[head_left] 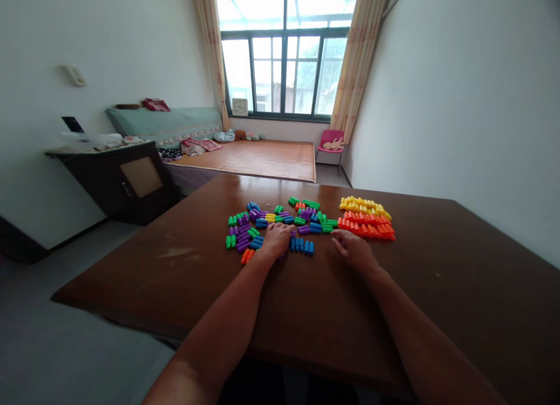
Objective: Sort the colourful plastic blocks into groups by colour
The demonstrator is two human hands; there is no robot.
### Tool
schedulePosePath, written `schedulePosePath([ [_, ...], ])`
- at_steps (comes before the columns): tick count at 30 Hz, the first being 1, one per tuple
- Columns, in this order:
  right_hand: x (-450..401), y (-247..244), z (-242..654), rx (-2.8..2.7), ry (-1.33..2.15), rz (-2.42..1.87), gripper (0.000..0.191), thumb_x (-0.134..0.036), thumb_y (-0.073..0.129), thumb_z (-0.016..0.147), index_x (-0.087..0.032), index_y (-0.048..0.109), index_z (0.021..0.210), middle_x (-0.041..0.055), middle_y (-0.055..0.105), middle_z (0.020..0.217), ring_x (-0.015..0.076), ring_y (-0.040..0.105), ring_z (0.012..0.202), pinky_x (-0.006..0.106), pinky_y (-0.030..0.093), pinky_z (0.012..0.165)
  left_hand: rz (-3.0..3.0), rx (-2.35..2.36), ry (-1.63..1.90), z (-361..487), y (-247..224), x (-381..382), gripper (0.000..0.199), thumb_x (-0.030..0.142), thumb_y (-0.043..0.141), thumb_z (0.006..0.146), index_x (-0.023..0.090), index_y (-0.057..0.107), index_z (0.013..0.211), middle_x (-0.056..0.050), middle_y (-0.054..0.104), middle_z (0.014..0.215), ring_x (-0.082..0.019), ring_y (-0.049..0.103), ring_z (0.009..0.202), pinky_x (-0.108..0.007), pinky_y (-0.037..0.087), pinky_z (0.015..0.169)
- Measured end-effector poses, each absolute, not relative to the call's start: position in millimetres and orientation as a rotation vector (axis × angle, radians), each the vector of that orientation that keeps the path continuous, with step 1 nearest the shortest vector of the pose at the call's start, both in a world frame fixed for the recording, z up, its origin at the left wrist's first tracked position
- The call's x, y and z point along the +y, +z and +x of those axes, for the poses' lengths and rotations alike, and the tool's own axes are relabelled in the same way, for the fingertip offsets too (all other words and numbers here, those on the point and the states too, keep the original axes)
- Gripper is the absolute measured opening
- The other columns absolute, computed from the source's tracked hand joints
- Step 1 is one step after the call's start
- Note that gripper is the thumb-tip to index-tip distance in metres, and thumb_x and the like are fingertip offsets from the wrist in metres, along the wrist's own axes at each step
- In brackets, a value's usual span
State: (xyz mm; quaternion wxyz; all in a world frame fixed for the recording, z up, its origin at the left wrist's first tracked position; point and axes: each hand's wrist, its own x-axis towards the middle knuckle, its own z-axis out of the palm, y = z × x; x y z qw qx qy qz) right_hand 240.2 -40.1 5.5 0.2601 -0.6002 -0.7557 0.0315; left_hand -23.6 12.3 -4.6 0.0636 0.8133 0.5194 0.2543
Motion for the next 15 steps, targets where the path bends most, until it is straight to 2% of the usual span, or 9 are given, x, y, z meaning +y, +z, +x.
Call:
schedulePosePath([
  [5,-42,9,233,-2.007,0.07,-1.542,0.03,-0.038,0.045,0.091,-0.024,0.063,0.111,0.0048,0.069,0.096,0.0185,0.065,0.079,0.03,0.05,0.071,2.415,1.617,0.917,-24,4,8,0.026,0.016,0.064,0.079,0.026,0.071,0.102,-0.008,0.068,0.105,-0.027,0.056,0.108,-0.04,0.042,0.095],
  [8,-45,8,223,-2.001,0.114,-1.428,0.031,-0.039,0.045,0.092,-0.024,0.061,0.115,0.005,0.067,0.095,0.0171,0.063,0.072,0.03,0.05,0.067,2.275,1.43,1.117,-19,7,7,0.019,0.02,0.063,0.082,0.024,0.07,0.099,-0.006,0.067,0.099,-0.023,0.061,0.098,-0.034,0.048,0.088],
  [11,-47,5,210,-2.051,0.245,-1.222,0.038,-0.04,0.051,0.09,-0.025,0.053,0.125,0.0066,0.062,0.107,0.0142,0.059,0.067,0.03,0.052,0.065,2.023,1.166,1.18,-7,4,4,0.022,0.029,0.066,0.082,0.02,0.067,0.101,-0.004,0.067,0.091,-0.017,0.063,0.081,-0.028,0.052,0.072],
  [13,-47,2,205,-2.068,0.314,-1.089,0.044,-0.039,0.056,0.088,-0.027,0.048,0.13,0.0081,0.057,0.117,0.0136,0.059,0.071,0.03,0.054,0.066,1.92,1.032,1.174,1,1,1,0.024,0.032,0.069,0.078,0.018,0.065,0.097,-0.002,0.066,0.086,-0.015,0.063,0.077,-0.026,0.051,0.069],
  [15,-46,0,202,-2.063,0.329,-1.01,0.042,-0.037,0.058,0.088,-0.028,0.048,0.128,0.0086,0.054,0.119,0.0138,0.059,0.075,0.031,0.056,0.069,1.873,0.963,1.178,8,-1,-3,0.027,0.035,0.072,0.076,0.016,0.063,0.092,-0.002,0.065,0.081,-0.014,0.061,0.075,-0.026,0.051,0.07],
])
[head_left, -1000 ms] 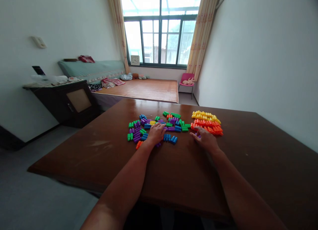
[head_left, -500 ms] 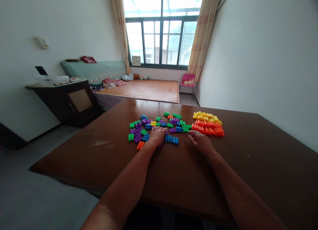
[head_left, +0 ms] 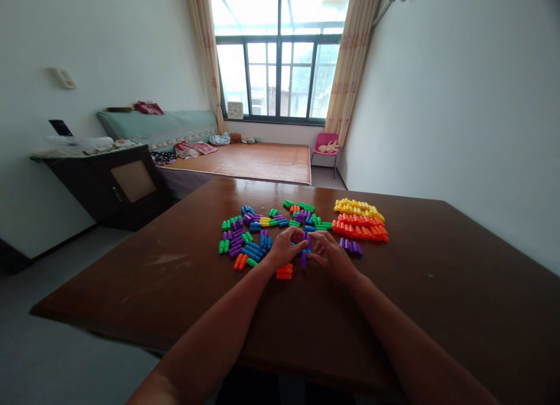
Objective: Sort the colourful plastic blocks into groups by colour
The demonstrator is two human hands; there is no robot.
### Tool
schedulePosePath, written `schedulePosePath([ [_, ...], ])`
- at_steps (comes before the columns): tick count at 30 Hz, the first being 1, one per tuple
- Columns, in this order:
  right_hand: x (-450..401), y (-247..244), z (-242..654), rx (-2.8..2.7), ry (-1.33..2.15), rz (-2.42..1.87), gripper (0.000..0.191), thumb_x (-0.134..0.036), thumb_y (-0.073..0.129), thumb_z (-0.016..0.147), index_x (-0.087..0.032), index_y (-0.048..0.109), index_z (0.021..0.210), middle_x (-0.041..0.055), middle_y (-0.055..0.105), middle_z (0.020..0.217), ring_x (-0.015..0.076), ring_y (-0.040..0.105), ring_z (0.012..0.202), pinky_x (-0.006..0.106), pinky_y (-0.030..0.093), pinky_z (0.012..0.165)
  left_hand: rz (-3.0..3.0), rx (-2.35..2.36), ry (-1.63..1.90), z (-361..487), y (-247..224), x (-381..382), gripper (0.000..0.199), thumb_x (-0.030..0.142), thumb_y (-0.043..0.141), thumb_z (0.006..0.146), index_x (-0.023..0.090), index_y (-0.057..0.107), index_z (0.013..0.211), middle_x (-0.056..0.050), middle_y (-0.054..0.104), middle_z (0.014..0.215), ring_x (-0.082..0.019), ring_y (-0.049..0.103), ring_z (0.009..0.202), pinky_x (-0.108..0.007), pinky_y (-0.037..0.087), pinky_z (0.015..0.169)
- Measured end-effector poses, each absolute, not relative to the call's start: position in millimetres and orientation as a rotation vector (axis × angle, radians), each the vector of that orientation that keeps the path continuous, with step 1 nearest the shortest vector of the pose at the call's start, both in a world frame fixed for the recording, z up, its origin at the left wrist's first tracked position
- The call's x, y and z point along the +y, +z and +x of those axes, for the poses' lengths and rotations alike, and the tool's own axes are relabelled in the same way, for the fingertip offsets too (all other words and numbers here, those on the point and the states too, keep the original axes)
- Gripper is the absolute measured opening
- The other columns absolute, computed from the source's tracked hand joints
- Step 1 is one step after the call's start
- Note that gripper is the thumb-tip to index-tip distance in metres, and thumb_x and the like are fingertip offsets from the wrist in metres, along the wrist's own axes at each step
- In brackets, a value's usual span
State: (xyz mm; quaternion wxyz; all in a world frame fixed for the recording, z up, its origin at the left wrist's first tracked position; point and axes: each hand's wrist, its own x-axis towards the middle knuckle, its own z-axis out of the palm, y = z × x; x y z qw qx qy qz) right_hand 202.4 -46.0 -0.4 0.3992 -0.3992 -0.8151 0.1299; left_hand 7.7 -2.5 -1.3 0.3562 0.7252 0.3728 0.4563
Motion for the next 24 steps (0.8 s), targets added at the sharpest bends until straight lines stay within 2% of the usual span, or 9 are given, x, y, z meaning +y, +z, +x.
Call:
schedulePosePath([
  [6,-45,-1,201,-2.068,0.357,-0.962,0.04,-0.03,0.059,0.087,-0.026,0.052,0.126,0.0098,0.052,0.125,0.0149,0.059,0.081,0.032,0.057,0.069,1.824,0.848,1.129,11,-1,-6,0.029,0.037,0.074,0.074,0.014,0.062,0.088,-0.001,0.063,0.079,-0.012,0.058,0.072,-0.025,0.049,0.069],
  [10,-43,11,212,-2.102,0.318,-1.027,0.037,-0.027,0.061,0.084,-0.025,0.056,0.121,0.0082,0.059,0.117,0.0158,0.061,0.083,0.036,0.055,0.08,1.872,0.884,1.103,8,-2,-5,0.028,0.038,0.068,0.079,0.015,0.064,0.095,-0.002,0.065,0.082,-0.013,0.059,0.074,-0.026,0.05,0.07],
  [13,-35,23,255,-1.996,0.224,-1.262,0.037,-0.029,0.065,0.08,-0.023,0.06,0.116,0.0083,0.063,0.114,0.0189,0.063,0.088,0.04,0.052,0.087,1.907,0.976,1.124,5,-1,-3,0.029,0.04,0.06,0.085,0.017,0.065,0.102,-0.003,0.067,0.085,-0.015,0.061,0.076,-0.026,0.051,0.069],
  [20,-24,6,383,-1.755,0.547,-1.831,0.032,-0.032,0.078,0.061,-0.019,0.07,0.09,0.0058,0.072,0.088,0.0213,0.067,0.079,0.032,0.053,0.074,1.938,0.998,1.16,3,5,-5,0.02,0.032,0.057,0.085,0.017,0.067,0.095,-0.004,0.071,0.088,-0.016,0.065,0.08,-0.025,0.052,0.07],
  [24,-20,-11,390,-1.731,0.665,-1.836,0.034,-0.029,0.08,0.056,-0.02,0.071,0.088,0.0052,0.073,0.089,0.0213,0.068,0.081,0.031,0.053,0.073,1.988,0.986,1.13,4,6,-9,0.021,0.032,0.056,0.086,0.018,0.067,0.097,-0.004,0.071,0.089,-0.016,0.066,0.083,-0.025,0.052,0.071],
])
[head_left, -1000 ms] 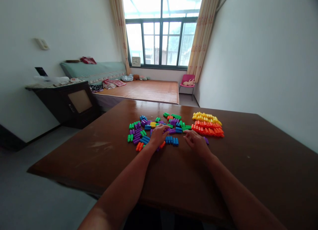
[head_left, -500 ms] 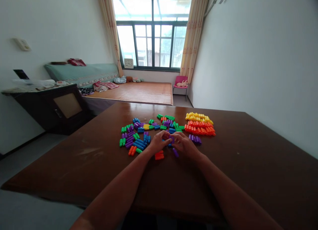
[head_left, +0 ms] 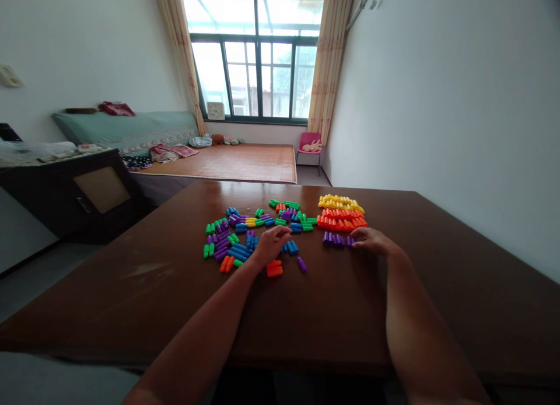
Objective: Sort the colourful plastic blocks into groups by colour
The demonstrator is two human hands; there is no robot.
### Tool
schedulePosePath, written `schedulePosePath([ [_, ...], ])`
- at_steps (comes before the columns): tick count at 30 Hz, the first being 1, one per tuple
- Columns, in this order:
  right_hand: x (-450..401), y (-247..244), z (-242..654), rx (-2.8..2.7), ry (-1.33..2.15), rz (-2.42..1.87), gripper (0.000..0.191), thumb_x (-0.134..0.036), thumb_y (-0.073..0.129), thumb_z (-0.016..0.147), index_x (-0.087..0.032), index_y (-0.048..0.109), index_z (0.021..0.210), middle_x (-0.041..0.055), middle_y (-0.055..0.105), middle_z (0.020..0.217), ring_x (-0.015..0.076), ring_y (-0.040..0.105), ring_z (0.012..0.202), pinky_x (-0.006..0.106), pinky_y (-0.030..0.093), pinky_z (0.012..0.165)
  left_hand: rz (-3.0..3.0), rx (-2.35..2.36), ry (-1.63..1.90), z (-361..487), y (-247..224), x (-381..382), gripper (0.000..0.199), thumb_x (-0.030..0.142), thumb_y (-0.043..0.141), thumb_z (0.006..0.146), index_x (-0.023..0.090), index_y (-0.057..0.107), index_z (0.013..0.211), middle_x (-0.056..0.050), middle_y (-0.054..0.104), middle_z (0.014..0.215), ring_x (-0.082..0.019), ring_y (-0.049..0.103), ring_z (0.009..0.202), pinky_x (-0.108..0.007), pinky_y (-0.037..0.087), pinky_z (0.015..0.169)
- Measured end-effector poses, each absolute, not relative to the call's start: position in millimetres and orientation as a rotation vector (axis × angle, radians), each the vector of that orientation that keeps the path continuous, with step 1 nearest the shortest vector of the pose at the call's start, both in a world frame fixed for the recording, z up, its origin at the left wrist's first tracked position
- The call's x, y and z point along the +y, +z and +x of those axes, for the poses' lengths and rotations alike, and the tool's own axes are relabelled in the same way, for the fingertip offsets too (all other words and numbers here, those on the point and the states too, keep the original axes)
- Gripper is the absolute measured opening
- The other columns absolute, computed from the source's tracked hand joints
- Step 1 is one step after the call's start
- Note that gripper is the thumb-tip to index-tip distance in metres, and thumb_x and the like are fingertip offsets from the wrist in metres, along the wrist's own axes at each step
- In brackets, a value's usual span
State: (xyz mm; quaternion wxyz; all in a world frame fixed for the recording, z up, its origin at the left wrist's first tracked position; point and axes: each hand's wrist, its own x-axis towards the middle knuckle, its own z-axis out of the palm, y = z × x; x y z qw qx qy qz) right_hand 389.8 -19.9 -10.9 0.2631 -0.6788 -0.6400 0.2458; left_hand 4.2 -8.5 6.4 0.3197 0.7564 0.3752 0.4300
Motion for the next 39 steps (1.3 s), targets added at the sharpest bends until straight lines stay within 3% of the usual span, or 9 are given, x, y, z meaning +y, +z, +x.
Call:
schedulePosePath([
  [4,-21,2,371,-1.764,0.628,-1.826,0.036,-0.03,0.079,0.058,-0.02,0.071,0.091,0.0052,0.073,0.092,0.0214,0.067,0.084,0.032,0.053,0.075,2.108,1.023,1.089,4,5,-8,0.02,0.031,0.056,0.087,0.018,0.068,0.097,-0.004,0.071,0.091,-0.016,0.065,0.083,-0.026,0.053,0.073],
  [8,-30,27,328,-1.843,0.454,-1.703,0.028,-0.04,0.068,0.074,-0.019,0.068,0.092,0.0045,0.07,0.085,0.0178,0.064,0.074,0.031,0.05,0.07,2.295,1.045,1.081,0,2,-6,0.022,0.028,0.051,0.09,0.02,0.069,0.099,-0.006,0.07,0.1,-0.019,0.063,0.095,-0.031,0.052,0.084],
  [12,-44,27,261,-2.205,0.743,-1.311,0.035,-0.043,0.07,0.074,-0.021,0.068,0.1,0.0021,0.067,0.088,0.0148,0.06,0.072,0.027,0.049,0.067,2.477,1.025,0.947,-3,-4,-5,0.025,0.028,0.052,0.09,0.024,0.069,0.108,-0.006,0.068,0.113,-0.022,0.057,0.111,-0.038,0.045,0.1],
  [16,-51,10,221,-2.363,0.895,-1.112,0.045,-0.043,0.076,0.069,-0.021,0.067,0.107,0.0041,0.062,0.102,0.0126,0.059,0.071,0.027,0.05,0.068,2.557,1.004,0.71,-4,-9,-5,0.033,0.033,0.061,0.085,0.027,0.066,0.117,-0.003,0.064,0.125,-0.023,0.052,0.12,-0.039,0.043,0.103],
  [23,-38,18,256,-2.161,0.732,-1.235,0.036,-0.032,0.071,0.07,-0.019,0.065,0.104,0.0037,0.063,0.095,0.0148,0.06,0.078,0.028,0.051,0.071,2.551,1.115,0.637,-6,-7,-5,0.034,0.028,0.063,0.082,0.029,0.066,0.115,-0.003,0.065,0.121,-0.023,0.054,0.117,-0.038,0.043,0.102],
  [29,-30,30,317,-1.731,0.568,-1.577,0.032,-0.036,0.069,0.07,-0.018,0.064,0.096,0.0032,0.066,0.079,0.0162,0.061,0.07,0.029,0.051,0.063,2.531,1.089,0.66,-6,-6,-6,0.033,0.027,0.063,0.082,0.029,0.067,0.114,-0.004,0.065,0.12,-0.024,0.055,0.116,-0.039,0.043,0.102],
  [35,-24,17,321,-1.838,0.562,-1.671,0.025,-0.034,0.074,0.064,-0.02,0.065,0.083,0.0029,0.069,0.083,0.0176,0.064,0.076,0.03,0.052,0.071,2.544,1.095,0.653,-6,-4,-8,0.033,0.026,0.063,0.081,0.029,0.067,0.114,-0.004,0.065,0.12,-0.024,0.056,0.116,-0.039,0.045,0.1],
  [39,-22,14,316,-1.901,0.423,-1.734,0.031,-0.039,0.077,0.061,-0.02,0.066,0.082,0.0038,0.068,0.086,0.0191,0.064,0.079,0.03,0.05,0.072,2.561,1.131,0.638,-4,-4,-12,0.032,0.027,0.062,0.082,0.028,0.067,0.113,-0.005,0.064,0.122,-0.024,0.055,0.116,-0.039,0.045,0.099],
])
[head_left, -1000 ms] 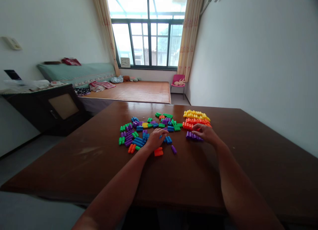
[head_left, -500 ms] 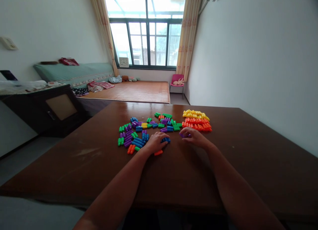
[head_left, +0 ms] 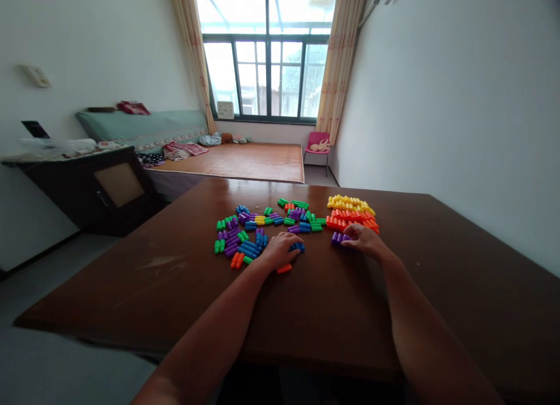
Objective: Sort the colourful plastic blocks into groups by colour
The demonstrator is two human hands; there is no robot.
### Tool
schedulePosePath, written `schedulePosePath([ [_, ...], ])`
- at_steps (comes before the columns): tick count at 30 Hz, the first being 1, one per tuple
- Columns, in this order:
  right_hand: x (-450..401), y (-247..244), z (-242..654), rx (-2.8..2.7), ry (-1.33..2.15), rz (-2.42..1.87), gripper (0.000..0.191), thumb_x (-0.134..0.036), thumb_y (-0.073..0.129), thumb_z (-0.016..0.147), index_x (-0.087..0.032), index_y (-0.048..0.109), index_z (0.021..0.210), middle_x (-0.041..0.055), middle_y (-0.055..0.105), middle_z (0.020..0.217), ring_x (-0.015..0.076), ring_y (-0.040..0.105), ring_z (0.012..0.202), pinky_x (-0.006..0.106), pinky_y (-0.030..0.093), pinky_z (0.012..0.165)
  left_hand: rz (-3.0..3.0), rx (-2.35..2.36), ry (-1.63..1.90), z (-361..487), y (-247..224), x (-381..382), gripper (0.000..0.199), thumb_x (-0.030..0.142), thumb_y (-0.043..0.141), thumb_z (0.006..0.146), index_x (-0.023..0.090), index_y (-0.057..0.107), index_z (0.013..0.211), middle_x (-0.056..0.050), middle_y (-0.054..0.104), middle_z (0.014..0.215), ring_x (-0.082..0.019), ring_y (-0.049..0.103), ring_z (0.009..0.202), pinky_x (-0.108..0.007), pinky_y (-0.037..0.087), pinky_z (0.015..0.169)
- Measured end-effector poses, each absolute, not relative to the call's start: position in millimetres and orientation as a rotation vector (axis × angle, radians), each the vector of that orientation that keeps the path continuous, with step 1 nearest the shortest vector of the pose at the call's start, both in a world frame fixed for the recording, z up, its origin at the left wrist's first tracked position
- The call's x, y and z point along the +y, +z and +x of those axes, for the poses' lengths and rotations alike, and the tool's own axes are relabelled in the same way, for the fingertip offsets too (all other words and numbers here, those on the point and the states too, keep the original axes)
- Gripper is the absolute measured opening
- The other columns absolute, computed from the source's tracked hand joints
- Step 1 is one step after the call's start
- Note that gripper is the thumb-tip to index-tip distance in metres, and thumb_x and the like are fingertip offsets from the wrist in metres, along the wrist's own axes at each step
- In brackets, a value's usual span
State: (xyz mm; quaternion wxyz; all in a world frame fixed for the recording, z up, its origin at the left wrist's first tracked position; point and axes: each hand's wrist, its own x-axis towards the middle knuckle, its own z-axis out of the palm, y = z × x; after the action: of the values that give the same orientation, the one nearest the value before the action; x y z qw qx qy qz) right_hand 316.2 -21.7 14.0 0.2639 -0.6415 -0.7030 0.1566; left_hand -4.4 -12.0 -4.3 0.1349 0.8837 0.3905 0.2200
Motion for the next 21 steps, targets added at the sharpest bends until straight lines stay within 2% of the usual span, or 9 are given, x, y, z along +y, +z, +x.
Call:
schedulePosePath([
  [5,-25,20,301,-1.831,0.173,-1.653,0.04,-0.057,0.061,0.078,-0.019,0.064,0.092,0.0069,0.068,0.092,0.0178,0.061,0.07,0.031,0.048,0.067,2.605,1.22,0.771,-10,8,-9,0.029,0.028,0.06,0.085,0.028,0.067,0.114,-0.003,0.063,0.124,-0.023,0.052,0.118,-0.038,0.041,0.103],
  [9,-31,16,271,-1.9,0.045,-1.531,0.038,-0.054,0.046,0.088,-0.021,0.064,0.094,0.0084,0.067,0.096,0.0178,0.06,0.069,0.031,0.046,0.067,2.401,1.726,0.939,-36,30,0,0.026,0.026,0.049,0.092,0.023,0.067,0.111,-0.008,0.065,0.117,-0.024,0.055,0.112,-0.039,0.042,0.099],
  [12,-37,11,251,-2.016,0.046,-1.486,0.034,-0.049,0.043,0.091,-0.023,0.064,0.093,0.0071,0.067,0.098,0.0176,0.061,0.071,0.031,0.045,0.066,2.251,2.051,0.763,-55,36,4,0.027,0.029,0.047,0.093,0.02,0.067,0.109,-0.012,0.065,0.111,-0.028,0.057,0.109,-0.041,0.045,0.092],
  [16,-40,7,240,-2.065,0.057,-1.449,0.03,-0.046,0.043,0.092,-0.025,0.064,0.093,0.0061,0.066,0.1,0.0178,0.063,0.073,0.031,0.046,0.067,2.199,2.163,0.463,-56,30,2,0.035,0.043,0.057,0.085,0.017,0.065,0.108,-0.018,0.062,0.114,-0.034,0.057,0.109,-0.047,0.045,0.089],
  [21,-38,5,236,-2.093,0.078,-1.388,0.028,-0.044,0.043,0.092,-0.024,0.062,0.089,0.0046,0.065,0.093,0.0165,0.062,0.07,0.03,0.047,0.069,2.227,2.15,0.456,-48,17,4,0.036,0.036,0.058,0.084,0.021,0.061,0.117,-0.016,0.06,0.12,-0.031,0.058,0.109,-0.044,0.045,0.091],
])
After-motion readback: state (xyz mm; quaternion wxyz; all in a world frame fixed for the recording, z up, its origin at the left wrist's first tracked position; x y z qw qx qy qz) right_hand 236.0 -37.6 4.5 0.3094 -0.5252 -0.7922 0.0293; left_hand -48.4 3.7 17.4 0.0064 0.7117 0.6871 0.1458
